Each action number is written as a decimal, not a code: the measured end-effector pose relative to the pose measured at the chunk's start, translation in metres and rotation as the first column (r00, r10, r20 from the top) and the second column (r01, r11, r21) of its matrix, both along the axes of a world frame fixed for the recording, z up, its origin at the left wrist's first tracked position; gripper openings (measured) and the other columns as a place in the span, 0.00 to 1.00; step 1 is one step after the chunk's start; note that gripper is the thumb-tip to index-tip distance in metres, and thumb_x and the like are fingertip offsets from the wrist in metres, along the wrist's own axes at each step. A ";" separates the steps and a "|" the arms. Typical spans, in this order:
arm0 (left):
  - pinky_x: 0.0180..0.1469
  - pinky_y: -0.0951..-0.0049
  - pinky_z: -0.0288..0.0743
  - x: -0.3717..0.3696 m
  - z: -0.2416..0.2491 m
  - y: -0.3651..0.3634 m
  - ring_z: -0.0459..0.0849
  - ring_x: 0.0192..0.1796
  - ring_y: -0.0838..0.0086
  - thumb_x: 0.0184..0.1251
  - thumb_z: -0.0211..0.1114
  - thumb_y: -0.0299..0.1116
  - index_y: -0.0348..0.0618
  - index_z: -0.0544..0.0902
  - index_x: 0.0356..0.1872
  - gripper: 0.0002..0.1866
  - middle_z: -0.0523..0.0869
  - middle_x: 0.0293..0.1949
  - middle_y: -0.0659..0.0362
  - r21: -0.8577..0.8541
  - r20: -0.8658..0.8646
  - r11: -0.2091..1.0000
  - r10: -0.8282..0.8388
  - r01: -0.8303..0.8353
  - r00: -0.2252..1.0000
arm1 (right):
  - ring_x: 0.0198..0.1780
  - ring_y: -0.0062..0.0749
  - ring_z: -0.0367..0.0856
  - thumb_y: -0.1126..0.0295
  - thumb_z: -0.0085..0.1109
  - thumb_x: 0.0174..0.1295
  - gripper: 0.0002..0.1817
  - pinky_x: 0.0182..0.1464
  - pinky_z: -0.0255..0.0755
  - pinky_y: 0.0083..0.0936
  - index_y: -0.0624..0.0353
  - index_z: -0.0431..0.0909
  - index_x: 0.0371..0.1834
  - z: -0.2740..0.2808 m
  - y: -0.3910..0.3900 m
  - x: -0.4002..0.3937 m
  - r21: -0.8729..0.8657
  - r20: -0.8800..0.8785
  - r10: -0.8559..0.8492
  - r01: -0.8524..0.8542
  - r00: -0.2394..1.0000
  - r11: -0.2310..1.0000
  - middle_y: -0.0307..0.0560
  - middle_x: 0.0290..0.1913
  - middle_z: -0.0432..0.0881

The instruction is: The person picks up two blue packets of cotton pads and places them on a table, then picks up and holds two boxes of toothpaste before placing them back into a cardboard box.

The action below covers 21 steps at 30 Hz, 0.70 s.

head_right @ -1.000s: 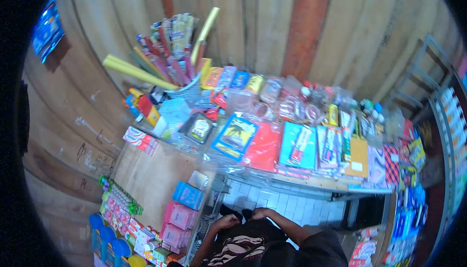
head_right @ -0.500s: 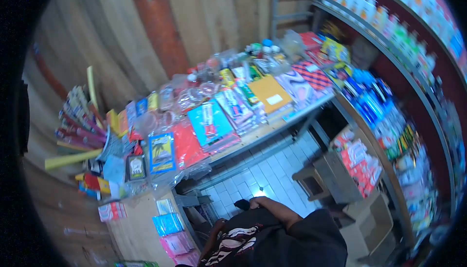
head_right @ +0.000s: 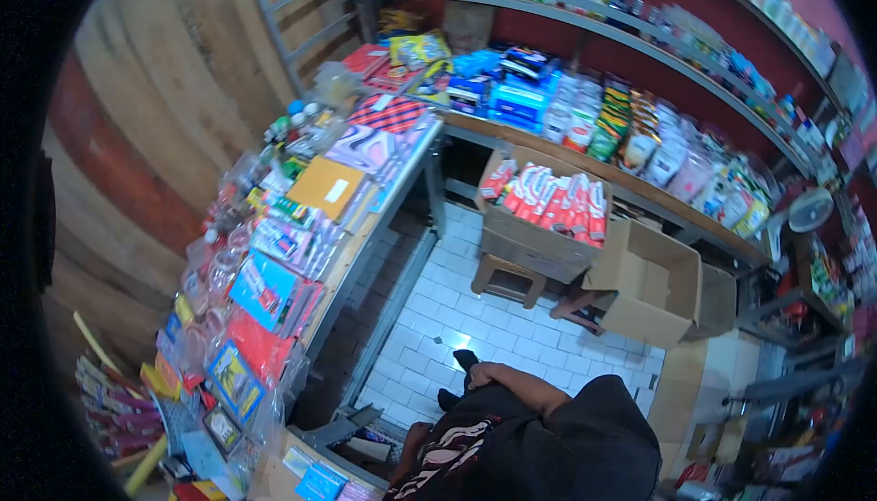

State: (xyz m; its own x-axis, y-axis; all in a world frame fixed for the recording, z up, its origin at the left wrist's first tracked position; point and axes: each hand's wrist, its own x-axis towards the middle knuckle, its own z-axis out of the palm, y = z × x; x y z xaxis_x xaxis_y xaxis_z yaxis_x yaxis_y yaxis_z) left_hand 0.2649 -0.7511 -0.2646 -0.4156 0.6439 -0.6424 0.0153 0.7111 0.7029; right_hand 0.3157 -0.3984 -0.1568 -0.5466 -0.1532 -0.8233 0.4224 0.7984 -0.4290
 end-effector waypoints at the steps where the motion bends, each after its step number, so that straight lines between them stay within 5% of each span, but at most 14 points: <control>1: 0.29 0.66 0.75 0.000 0.005 0.015 0.81 0.23 0.69 0.60 0.65 0.42 0.34 0.84 0.39 0.18 0.85 0.24 0.55 -0.090 0.072 0.990 0.116 -0.110 0.991 | 0.50 0.48 0.83 0.48 0.61 0.61 0.23 0.53 0.73 0.42 0.59 0.87 0.40 0.000 0.007 0.007 0.022 0.028 -0.036 0.035 0.999 0.999 0.57 0.45 0.85; 2: 0.30 0.66 0.75 -0.001 0.010 0.027 0.81 0.23 0.69 0.60 0.65 0.42 0.34 0.84 0.39 0.18 0.85 0.23 0.55 -0.188 0.128 0.959 0.239 -0.213 0.962 | 0.51 0.47 0.83 0.48 0.61 0.61 0.23 0.53 0.73 0.42 0.58 0.87 0.40 0.000 0.014 0.013 0.043 0.059 -0.068 0.066 0.996 0.997 0.56 0.45 0.85; 5: 0.25 0.68 0.73 -0.015 0.021 0.052 0.79 0.21 0.71 0.62 0.65 0.42 0.35 0.84 0.36 0.16 0.82 0.21 0.58 -0.171 0.240 0.961 0.255 -0.218 0.937 | 0.50 0.47 0.83 0.48 0.61 0.60 0.23 0.53 0.73 0.42 0.58 0.87 0.39 -0.006 0.036 0.033 0.084 0.054 -0.118 0.113 0.992 0.990 0.56 0.45 0.86; 13: 0.15 0.72 0.65 -0.063 0.041 0.125 0.73 0.15 0.75 0.63 0.65 0.40 0.40 0.83 0.30 0.13 0.77 0.16 0.60 -0.326 0.214 0.922 0.288 -0.210 0.933 | 0.43 0.51 0.85 0.45 0.60 0.57 0.28 0.48 0.76 0.44 0.65 0.85 0.40 -0.004 0.112 0.070 -0.019 -0.035 -0.305 0.305 0.952 0.952 0.59 0.42 0.86; 18: 0.18 0.72 0.68 -0.074 0.035 0.176 0.73 0.18 0.76 0.62 0.66 0.39 0.39 0.82 0.39 0.13 0.79 0.21 0.60 -0.256 0.222 0.946 0.257 -0.198 0.941 | 0.41 0.50 0.85 0.45 0.61 0.56 0.29 0.47 0.76 0.45 0.66 0.86 0.38 -0.042 0.153 0.083 -0.031 -0.049 -0.253 0.251 0.966 0.967 0.58 0.40 0.86; 21: 0.22 0.71 0.72 -0.061 0.065 0.222 0.78 0.23 0.76 0.62 0.65 0.39 0.40 0.82 0.43 0.14 0.82 0.24 0.57 -0.145 0.006 0.907 0.400 -0.395 0.916 | 0.40 0.49 0.85 0.44 0.61 0.55 0.29 0.45 0.76 0.45 0.63 0.87 0.37 -0.042 0.175 0.095 -0.041 -0.069 -0.276 0.273 0.959 0.961 0.57 0.39 0.87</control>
State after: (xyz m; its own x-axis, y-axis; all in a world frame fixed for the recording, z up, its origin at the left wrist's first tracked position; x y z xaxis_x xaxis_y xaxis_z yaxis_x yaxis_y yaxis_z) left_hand 0.2036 -0.5291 -0.2000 -0.5944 0.3336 -0.7317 -0.3120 0.7429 0.5922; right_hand 0.4104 -0.2232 -0.1988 -0.6301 -0.0132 -0.7764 0.5899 0.6421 -0.4896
